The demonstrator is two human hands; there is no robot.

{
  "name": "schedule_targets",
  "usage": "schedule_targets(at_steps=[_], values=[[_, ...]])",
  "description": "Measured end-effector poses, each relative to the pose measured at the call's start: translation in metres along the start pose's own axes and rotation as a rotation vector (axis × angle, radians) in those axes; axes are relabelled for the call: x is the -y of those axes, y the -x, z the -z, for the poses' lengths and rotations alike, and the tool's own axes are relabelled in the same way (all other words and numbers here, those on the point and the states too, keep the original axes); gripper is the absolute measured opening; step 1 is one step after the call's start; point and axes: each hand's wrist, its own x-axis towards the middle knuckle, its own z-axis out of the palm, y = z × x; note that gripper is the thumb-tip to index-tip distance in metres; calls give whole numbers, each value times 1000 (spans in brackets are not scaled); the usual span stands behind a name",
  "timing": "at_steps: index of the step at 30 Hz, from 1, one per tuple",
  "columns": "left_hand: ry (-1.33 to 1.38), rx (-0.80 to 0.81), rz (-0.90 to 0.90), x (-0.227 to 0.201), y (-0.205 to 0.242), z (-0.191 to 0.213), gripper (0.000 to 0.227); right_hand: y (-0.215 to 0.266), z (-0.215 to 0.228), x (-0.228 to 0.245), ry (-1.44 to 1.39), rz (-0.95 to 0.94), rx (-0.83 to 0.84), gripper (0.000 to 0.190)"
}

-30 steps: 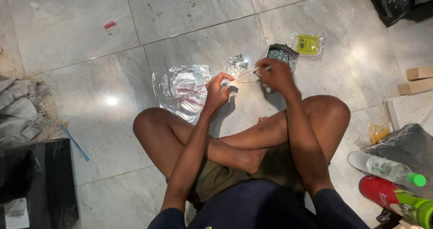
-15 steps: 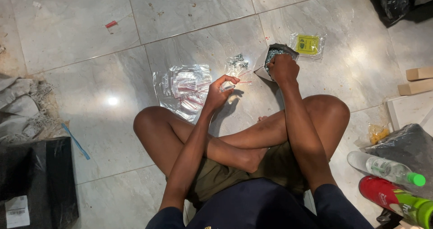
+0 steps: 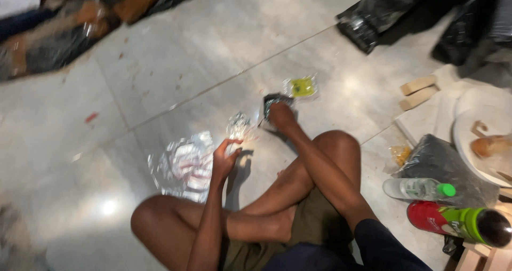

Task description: The person sits on the floor and puts metal screws from a cardboard box into small plastic bags by hand.

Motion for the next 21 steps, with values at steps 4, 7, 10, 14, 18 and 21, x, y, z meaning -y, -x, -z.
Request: schedule_targets(at_steps=[4,7,10,14,18,21], values=[[13,-6,-36,8,-2,0,23,2,14,22,97,69,-46,17],[7,-18,-31,10,-7,0,22,11,38,33,210,169,-68,16],[-12,-28,27,-13,1,-4,12,11,50,34,328,304,-196,13],[-2,-50,102,-38,6,-13,22,15,61,29,339,266,-6,13],[-55,-86,23,-36,9,-17,18,26,64,37,227,259,-12,24],[-48,-111,-80,-13,2,-17,28,32,85,40,54,209,-23,31]])
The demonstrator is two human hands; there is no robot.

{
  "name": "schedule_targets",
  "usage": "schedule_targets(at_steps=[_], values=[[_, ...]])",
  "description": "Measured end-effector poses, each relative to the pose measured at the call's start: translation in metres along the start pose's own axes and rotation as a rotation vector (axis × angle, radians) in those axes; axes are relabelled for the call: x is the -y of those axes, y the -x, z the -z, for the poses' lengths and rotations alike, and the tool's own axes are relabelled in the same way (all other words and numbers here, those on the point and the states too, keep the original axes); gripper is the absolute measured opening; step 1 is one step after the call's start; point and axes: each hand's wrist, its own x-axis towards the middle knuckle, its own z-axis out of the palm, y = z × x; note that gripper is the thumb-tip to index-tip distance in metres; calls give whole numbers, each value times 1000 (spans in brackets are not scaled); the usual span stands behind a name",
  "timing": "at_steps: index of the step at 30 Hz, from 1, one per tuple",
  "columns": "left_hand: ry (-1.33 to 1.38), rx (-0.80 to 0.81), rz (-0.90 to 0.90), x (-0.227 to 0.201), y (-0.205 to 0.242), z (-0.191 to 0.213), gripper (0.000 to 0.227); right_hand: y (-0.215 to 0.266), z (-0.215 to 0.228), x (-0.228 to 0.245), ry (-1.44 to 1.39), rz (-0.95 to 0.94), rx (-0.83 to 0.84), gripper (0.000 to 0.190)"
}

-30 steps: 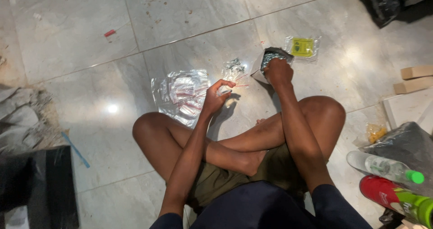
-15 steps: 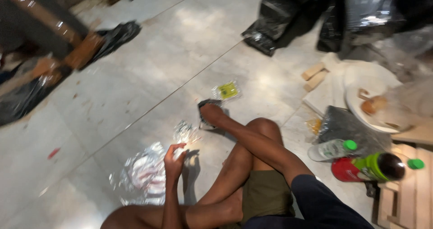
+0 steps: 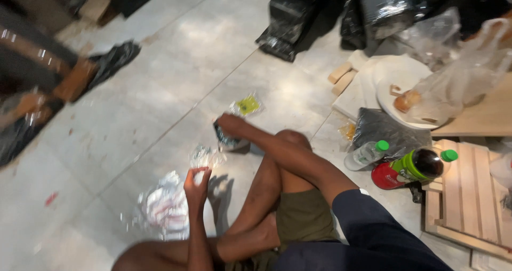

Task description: The person sits on the floor and puts metal screws from a cardboard box into small plastic bags by hand.

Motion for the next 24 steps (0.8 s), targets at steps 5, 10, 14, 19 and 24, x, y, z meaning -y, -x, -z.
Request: schedule_targets(at_steps=[5,10,14,19,24], values=[[42,-53,-37,-19,17,-6,24,-28,10,-21,100,-84,-11,28],[38,-70,13,-30,28,0,22,-22,39,6,189,-49,-4,33],[-18,-89,73,-1,32,13,25,-23,19,-8,171,-67,4,34],[-20,-110,37,-3,20,6,29,-19,14,-30,148,-22,28,25],[-39,-13,19,2,5,-12,30,56,53,7,-222,139,-126,19]])
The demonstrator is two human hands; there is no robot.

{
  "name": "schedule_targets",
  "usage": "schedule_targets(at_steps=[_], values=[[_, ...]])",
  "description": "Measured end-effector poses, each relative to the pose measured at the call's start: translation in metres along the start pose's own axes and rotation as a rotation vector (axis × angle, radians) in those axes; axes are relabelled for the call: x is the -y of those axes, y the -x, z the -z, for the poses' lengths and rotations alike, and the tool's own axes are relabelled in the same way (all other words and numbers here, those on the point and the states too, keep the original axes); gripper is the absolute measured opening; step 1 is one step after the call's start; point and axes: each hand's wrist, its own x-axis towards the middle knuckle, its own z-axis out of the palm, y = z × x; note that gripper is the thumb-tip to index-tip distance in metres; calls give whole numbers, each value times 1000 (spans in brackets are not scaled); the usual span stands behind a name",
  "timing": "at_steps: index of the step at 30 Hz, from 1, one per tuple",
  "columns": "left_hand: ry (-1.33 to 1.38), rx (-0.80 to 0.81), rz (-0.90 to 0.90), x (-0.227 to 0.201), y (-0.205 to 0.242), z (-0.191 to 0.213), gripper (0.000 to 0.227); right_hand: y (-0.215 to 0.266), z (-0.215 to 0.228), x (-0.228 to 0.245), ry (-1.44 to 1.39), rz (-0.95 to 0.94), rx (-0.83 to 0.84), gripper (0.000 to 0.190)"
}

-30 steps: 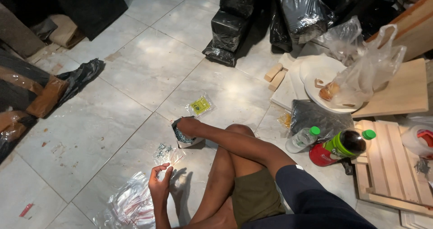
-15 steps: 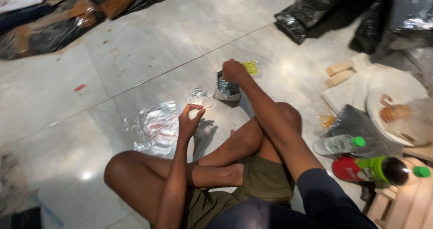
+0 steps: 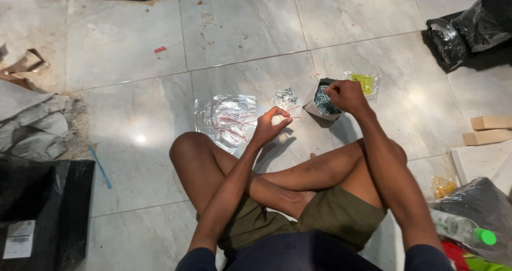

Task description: The person sits on the floor and puts metal screws from a cardboard box into small plastic bags by hand.

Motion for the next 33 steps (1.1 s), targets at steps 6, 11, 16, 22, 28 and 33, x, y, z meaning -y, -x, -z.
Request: schedule_targets(at_steps=[6,11,16,22,28,33], values=[[11,5,20,2,-3,-11,26,35,-54,52,-299,399,-2,6],[-48,29,115,42,-8,-24,28,41,-97,64,-319,480,55,6],[30,17,142,23,-6,-21,30,40,-108,45,-261,446,72,6],[9,33,82,8,-6,-21,32,38,-98,43,-240,421,88,5],[-86,12,-45,14,2,-23,27,32,-82,33,-265,414,98,10],[6,-4,-10,16,1,-16,25,2,-45,-42,16,136,-215,12]])
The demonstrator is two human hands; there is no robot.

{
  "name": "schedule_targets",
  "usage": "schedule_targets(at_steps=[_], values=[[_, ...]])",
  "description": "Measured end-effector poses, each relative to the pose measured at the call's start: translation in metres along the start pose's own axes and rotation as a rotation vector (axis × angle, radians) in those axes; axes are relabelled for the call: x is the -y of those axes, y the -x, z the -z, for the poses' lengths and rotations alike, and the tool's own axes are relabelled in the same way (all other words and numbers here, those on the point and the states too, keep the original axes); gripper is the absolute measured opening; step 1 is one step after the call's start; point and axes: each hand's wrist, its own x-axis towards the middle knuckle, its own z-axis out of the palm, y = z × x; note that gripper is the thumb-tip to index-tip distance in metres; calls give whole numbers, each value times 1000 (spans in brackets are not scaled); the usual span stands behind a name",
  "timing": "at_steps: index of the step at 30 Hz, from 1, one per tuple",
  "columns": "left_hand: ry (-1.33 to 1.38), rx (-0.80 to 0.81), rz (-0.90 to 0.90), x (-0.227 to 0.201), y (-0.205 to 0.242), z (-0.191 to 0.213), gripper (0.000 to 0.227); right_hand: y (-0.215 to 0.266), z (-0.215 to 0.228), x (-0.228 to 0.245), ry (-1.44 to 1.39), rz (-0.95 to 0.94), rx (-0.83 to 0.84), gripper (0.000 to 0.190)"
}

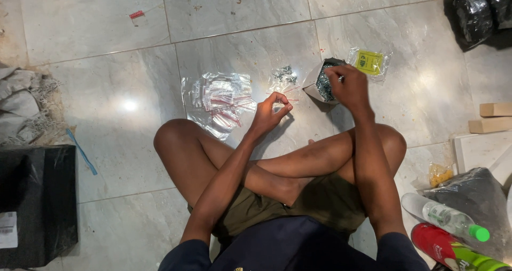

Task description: The person sits on the floor and puts metal screws from a cardboard box into small plastic bags by hand.

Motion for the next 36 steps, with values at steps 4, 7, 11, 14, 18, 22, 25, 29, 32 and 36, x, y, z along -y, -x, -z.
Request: schedule_targets(at_steps=[4,7,11,14,18,22,25,29,32,36], values=[[-14,8,-19,-3,0,1,23,7,-17,-29,236,-215,262,26],[-73,-9,-77,6,-5,-1,20,6,-26,-2,413,-127,382,42],[-57,-12,-122,14,0,1,24,1,-32,-5,320,-125,406,30],[-67,-10,-154,18,-4,2,25,-2,-42,-21,211,-157,372,19],[-77,-7,-186,7,-1,5,28,-1,-37,-11,128,-236,379,16],[-67,5,-197,3,-1,8,28,-2,-43,-32,63,-204,284,15],[-49,6,-177,2,-2,7,29,0,-37,-37,-13,-222,203,14],[-35,-7,-178,6,-3,6,29,0,-36,-31,-28,-216,211,11],[-47,-6,-180,6,-3,5,29,-1,-40,-27,-46,-218,181,10],[-85,-13,-189,16,-4,2,28,-6,-30,-15,-112,-211,43,18]])
